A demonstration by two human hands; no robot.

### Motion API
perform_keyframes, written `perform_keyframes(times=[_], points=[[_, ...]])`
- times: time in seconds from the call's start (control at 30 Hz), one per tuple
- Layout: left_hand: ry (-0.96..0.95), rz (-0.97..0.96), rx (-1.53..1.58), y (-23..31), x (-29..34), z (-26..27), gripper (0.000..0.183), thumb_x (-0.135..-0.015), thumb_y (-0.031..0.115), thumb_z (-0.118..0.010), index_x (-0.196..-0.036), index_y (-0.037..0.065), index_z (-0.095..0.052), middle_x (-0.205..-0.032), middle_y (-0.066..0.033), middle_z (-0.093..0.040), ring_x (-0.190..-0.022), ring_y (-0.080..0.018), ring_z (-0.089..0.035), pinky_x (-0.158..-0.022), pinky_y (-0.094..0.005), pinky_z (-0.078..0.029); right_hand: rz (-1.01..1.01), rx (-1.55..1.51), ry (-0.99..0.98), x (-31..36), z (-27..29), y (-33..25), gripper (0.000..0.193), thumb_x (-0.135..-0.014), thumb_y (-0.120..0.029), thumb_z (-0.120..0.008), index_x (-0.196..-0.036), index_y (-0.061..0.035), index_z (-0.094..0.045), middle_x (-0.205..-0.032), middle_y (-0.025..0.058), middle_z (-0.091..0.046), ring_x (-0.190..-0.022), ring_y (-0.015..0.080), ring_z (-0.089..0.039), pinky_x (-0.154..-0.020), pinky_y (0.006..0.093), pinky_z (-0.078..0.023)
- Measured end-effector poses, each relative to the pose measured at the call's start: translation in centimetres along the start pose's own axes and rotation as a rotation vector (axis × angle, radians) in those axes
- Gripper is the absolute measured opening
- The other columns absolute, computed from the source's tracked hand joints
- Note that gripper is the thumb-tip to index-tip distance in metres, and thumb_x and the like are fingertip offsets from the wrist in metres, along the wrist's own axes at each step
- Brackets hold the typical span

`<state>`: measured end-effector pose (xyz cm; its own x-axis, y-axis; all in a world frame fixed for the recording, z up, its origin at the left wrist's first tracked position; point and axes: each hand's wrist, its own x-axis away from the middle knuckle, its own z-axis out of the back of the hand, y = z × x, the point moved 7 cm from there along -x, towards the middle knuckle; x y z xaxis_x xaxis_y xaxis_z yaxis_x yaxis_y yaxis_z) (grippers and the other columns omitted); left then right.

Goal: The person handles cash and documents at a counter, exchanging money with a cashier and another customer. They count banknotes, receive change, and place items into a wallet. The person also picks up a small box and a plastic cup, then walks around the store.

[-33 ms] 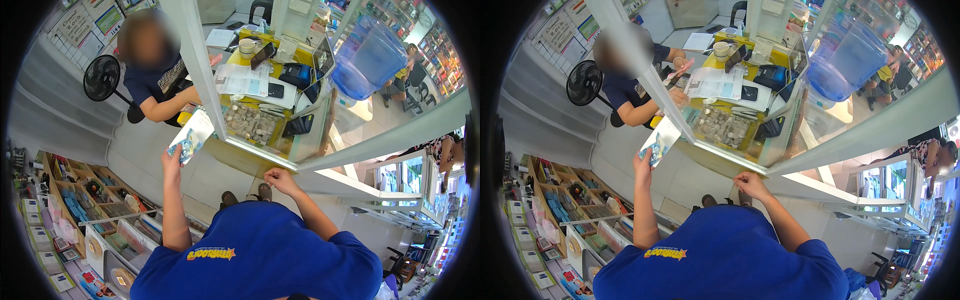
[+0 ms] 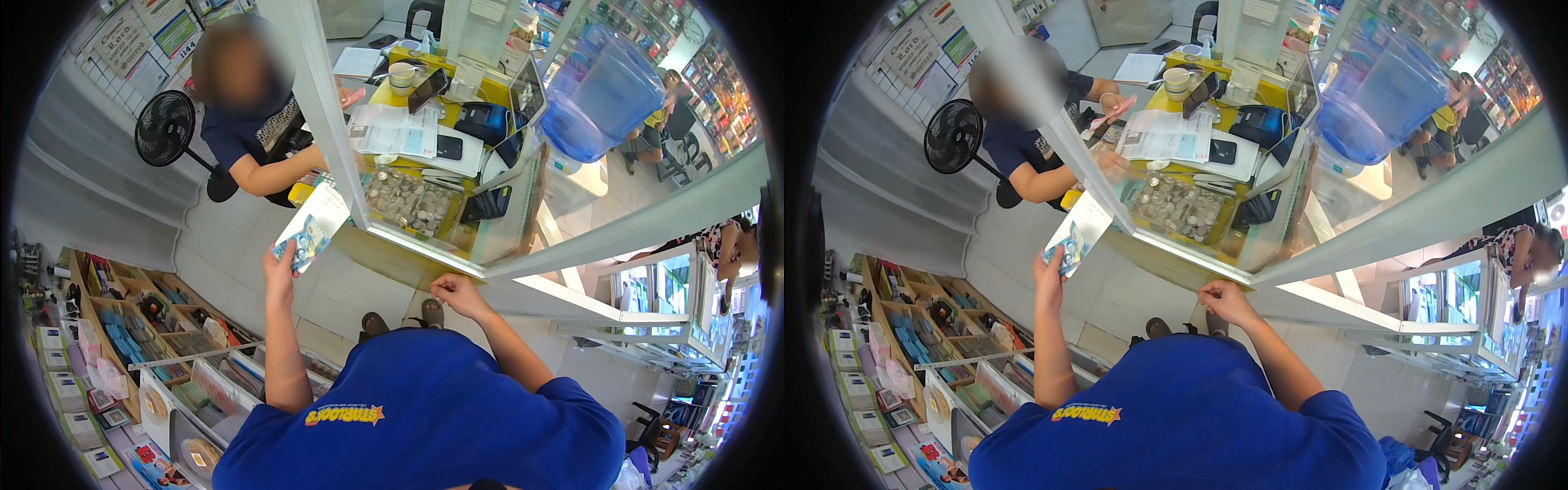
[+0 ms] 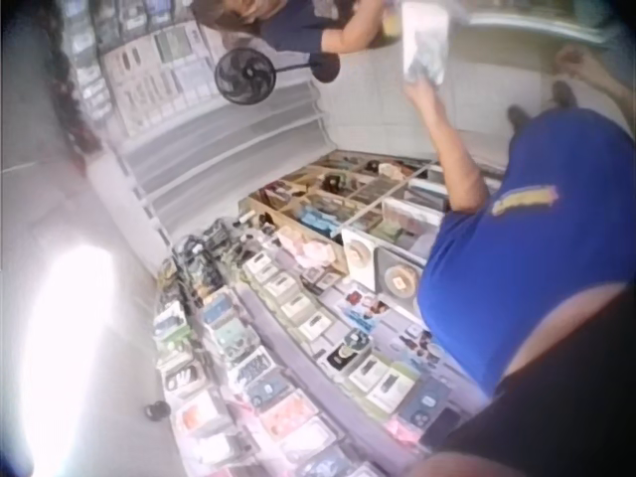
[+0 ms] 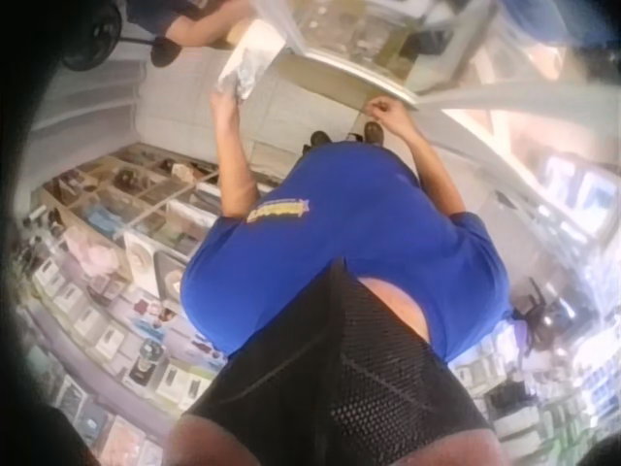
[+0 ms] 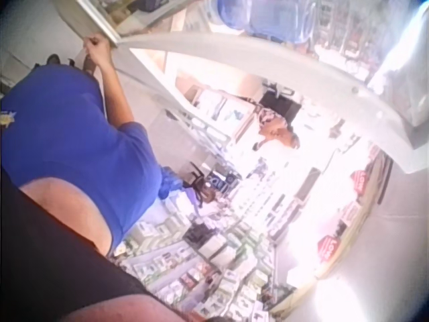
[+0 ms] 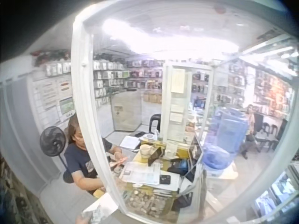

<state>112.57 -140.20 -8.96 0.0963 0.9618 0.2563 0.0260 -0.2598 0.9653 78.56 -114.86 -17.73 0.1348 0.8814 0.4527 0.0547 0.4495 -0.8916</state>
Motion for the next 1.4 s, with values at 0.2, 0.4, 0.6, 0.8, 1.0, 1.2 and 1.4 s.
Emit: perform_keyframes(times=[0.2, 0.4, 0.6, 0.8, 1.0, 1.2, 1.4], points=[[-0.159, -0.003, -0.026, 0.4, 2.7, 1.6, 0.016, -0.103, 0.021, -0.072, -0.107, 0.006, -0.067, -0.08, 0.003, -0.066, -0.057, -0.0024, -0.054, -0.045, -0.0199, -0.037, 0.051, 0.032, -0.027, -0.7, 0.5, -1.0, 0.019, -0.103, -0.019, -0.07, -0.105, -0.0008, -0.072, -0.088, 0.0021, -0.071, -0.071, 0.0078, -0.062, -0.064, 0.0248, -0.052], [-0.278, 0.029, -0.078, 0.7, 4.7, 0.9, 0.016, -0.101, 0.021, -0.074, -0.1, 0.007, -0.067, -0.074, 0.0043, -0.064, -0.056, -0.0024, -0.053, -0.045, -0.0206, -0.037, 0.063, 0.059, -0.093, -0.9, -0.5, -3.4, 0.017, -0.102, -0.014, -0.07, -0.107, 0.0016, -0.073, -0.092, 0.0047, -0.073, -0.075, 0.01, -0.066, -0.069, 0.0267, -0.055], [-0.351, 0.026, -0.127, 0.8, 5.2, -0.7, 0.014, -0.101, 0.02, -0.072, -0.103, 0.008, -0.065, -0.075, 0.0041, -0.064, -0.055, -0.0019, -0.054, -0.044, -0.0201, -0.038, 0.082, 0.107, -0.11, -0.9, -1.8, -5.7, 0.018, -0.102, -0.015, -0.071, -0.11, 0.0019, -0.074, -0.093, 0.0048, -0.073, -0.075, 0.0095, -0.066, -0.07, 0.0267, -0.056], [-0.381, 0.079, -0.133, 0.4, 5.7, -2.3, 0.016, -0.099, 0.02, -0.077, -0.096, 0.007, -0.067, -0.074, 0.0039, -0.066, -0.056, -0.0023, -0.054, -0.047, -0.0205, -0.039, 0.143, 0.047, -0.14, -0.7, -3.0, -7.2, 0.022, -0.101, -0.019, -0.072, -0.109, 0.0008, -0.075, -0.093, 0.0058, -0.075, -0.079, 0.0118, -0.068, -0.073, 0.0289, -0.056], [-0.477, 0.09, -0.21, 0.1, 6.2, -4.4, 0.017, -0.099, 0.02, -0.077, -0.096, 0.006, -0.067, -0.076, 0.0037, -0.067, -0.058, -0.0014, -0.054, -0.049, -0.0202, -0.04, 0.197, -0.036, -0.171, 0.2, -4.1, -10.3, 0.032, -0.108, -0.033, -0.063, -0.106, -0.0031, -0.074, -0.09, 0.0029, -0.074, -0.077, 0.0097, -0.067, -0.067, 0.0274, -0.053], [-0.511, 0.097, -0.296, -0.7, 6.4, -5.7, 0.017, -0.099, 0.02, -0.077, -0.098, 0.005, -0.068, -0.077, 0.0039, -0.067, -0.061, -0.0015, -0.055, -0.051, -0.0208, -0.041, 0.264, -0.019, -0.141, 0.5, -4.4, -12.0, 0.039, -0.11, -0.04, -0.059, -0.097, -0.0051, -0.071, -0.077, -0.0018, -0.064, -0.07, 0.0074, -0.059, -0.062, 0.0273, -0.048], [-0.519, 0.113, -0.315, -1.1, 6.3, -5.8, 0.017, -0.099, 0.02, -0.077, -0.098, 0.005, -0.068, -0.078, 0.0039, -0.068, -0.062, -0.0015, -0.055, -0.051, -0.0206, -0.041, 0.263, 0.023, -0.117, 0.2, -4.6, -11.8, 0.041, -0.109, -0.039, -0.061, -0.091, -0.0032, -0.07, -0.071, -0.0023, -0.058, -0.065, 0.0074, -0.051, -0.059, 0.0284, -0.044]])
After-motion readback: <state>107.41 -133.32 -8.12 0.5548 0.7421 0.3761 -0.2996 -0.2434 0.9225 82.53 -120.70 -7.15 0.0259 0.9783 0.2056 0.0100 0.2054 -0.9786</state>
